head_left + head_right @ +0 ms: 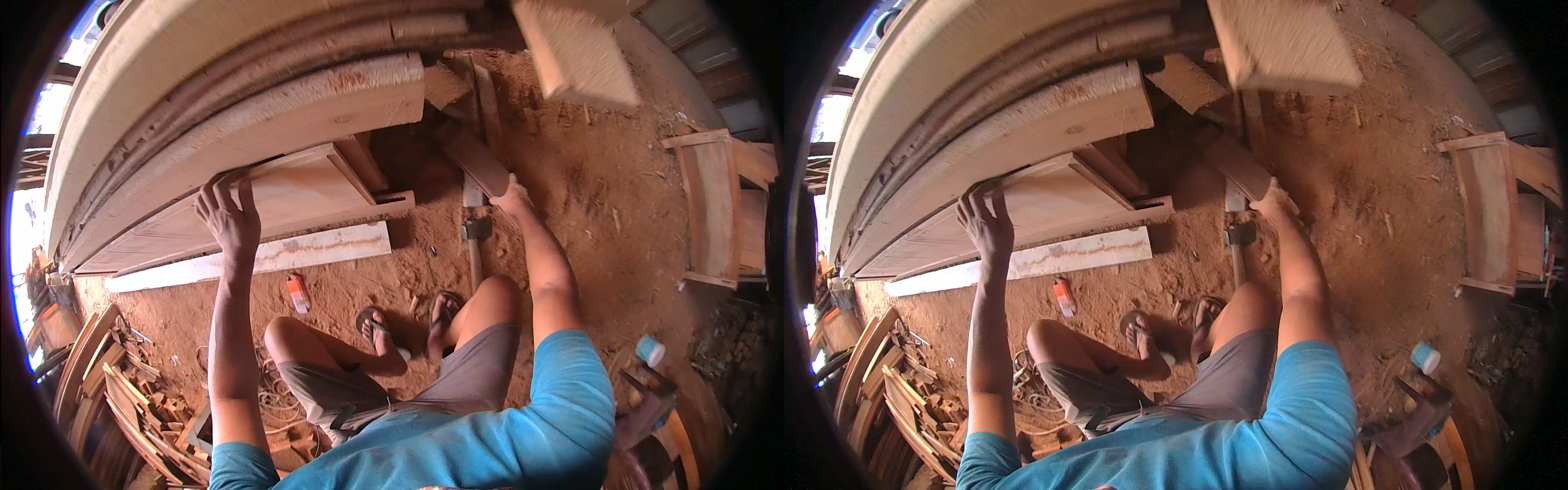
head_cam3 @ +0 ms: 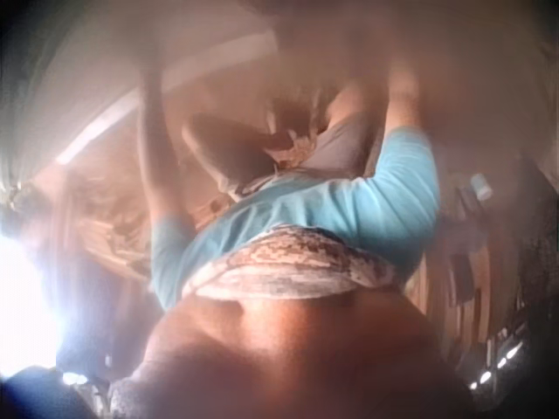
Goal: The person assembles a wooden door by hand, fitting a long white strip into a groove on the door's edge and securing it with a hammer. They then attach a curved wooden frame piece to the door's perimeter, tapping it into place with a hammer to complete the assembly.
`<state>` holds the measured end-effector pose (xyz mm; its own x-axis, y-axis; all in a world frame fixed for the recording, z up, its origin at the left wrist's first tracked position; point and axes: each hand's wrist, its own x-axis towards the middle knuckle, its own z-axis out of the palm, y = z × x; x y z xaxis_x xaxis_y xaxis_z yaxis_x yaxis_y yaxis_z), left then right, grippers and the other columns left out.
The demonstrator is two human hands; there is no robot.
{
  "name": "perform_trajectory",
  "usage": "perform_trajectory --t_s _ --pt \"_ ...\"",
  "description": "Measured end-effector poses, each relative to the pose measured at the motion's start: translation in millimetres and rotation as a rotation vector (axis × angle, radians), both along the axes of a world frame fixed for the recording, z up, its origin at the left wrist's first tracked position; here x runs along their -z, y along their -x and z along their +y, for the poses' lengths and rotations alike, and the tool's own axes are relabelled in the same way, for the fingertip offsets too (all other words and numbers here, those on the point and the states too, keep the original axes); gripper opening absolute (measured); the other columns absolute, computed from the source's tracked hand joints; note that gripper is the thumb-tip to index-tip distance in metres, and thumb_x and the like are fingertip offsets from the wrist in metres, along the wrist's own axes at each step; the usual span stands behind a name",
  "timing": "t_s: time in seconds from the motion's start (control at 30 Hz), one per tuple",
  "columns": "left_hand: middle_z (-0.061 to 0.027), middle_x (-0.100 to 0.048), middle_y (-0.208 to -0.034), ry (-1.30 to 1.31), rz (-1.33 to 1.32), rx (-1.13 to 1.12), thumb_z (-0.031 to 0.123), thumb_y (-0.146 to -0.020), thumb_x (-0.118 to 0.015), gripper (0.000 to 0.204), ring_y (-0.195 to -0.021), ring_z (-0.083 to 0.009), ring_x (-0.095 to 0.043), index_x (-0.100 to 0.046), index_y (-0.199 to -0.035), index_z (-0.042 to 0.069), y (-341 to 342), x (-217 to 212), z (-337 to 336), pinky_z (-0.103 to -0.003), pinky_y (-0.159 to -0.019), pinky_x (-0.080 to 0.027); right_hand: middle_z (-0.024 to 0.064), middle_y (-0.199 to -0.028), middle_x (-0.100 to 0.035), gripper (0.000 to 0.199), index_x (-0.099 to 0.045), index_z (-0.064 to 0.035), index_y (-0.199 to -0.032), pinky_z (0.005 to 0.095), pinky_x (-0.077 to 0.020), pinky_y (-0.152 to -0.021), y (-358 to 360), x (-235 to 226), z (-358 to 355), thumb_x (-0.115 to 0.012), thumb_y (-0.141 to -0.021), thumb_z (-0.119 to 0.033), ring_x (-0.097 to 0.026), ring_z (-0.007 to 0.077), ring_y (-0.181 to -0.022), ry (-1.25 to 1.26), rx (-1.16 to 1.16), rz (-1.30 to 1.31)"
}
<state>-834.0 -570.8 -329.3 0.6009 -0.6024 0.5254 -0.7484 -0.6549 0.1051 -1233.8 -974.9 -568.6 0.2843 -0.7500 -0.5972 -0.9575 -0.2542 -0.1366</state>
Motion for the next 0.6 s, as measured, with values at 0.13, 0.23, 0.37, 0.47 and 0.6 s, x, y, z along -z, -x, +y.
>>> perform_trajectory --t_s 0.13,0.23,0.37,0.47,0.6 --pt "-0.0127 -0.062 -0.118 0.113 -0.108 -0.044 0.028 -0.101 -0.060 0.021 -0.116 -0.0333 -0.053 -0.063 -0.114 0.011 -2.6 27.0 -4.4 -0.048 -0.102 -0.036 0.0279 -0.154 -0.044 0.137 -0.015 -0.0002 -0.162 0.0449 -0.0335 -0.122 20.9 58.9 -42.4 -0.094 -0.059 -0.044 -0.042 0.0372 -0.146 0.086 -0.020 -0.095" --pt "-0.0135 -0.061 -0.119 0.128 -0.127 -0.042 0.030 -0.101 -0.059 0.024 -0.116 -0.0344 -0.053 -0.062 -0.114 0.010 -5.9 29.6 -9.4 -0.048 -0.103 -0.035 0.0291 -0.160 -0.035 0.143 -0.015 0.0061 -0.160 0.0444 -0.0320 -0.123 32.3 79.2 -47.0 -0.096 -0.056 -0.048 -0.037 0.0386 -0.148 -0.067 0.045 -0.201" --pt "-0.0137 -0.060 -0.121 0.121 -0.139 -0.052 0.033 -0.100 -0.061 0.029 -0.117 -0.0352 -0.052 -0.061 -0.118 0.010 0.9 19.5 -1.8 -0.049 -0.104 -0.036 0.0345 -0.156 -0.036 0.143 -0.021 0.0084 -0.157 0.0457 -0.0326 -0.122 40.7 79.2 -9.3 -0.095 -0.054 -0.058 -0.037 0.0402 -0.148 0.048 -0.001 -0.129" --pt "-0.0091 -0.060 -0.116 0.104 -0.113 -0.053 0.034 -0.099 -0.064 0.025 -0.115 -0.0309 -0.054 -0.062 -0.114 0.013 5.1 7.5 -4.2 -0.047 -0.105 -0.035 0.0402 -0.144 -0.047 0.124 -0.033 0.0107 -0.148 0.0490 -0.0398 -0.115 55.5 98.8 33.6 -0.092 -0.061 -0.054 -0.045 0.0454 -0.140 0.291 0.128 -0.307" --pt "-0.0103 -0.060 -0.116 0.085 -0.123 0.023 0.038 -0.097 -0.067 0.031 -0.115 -0.0320 -0.054 -0.063 -0.115 0.014 10.5 -5.7 -0.1 -0.048 -0.104 -0.036 0.0379 -0.120 -0.063 0.071 -0.045 0.0052 -0.127 0.0548 -0.0482 -0.099 41.6 81.3 60.9 -0.078 -0.078 -0.034 -0.060 0.0536 -0.116 0.315 0.211 -0.564"
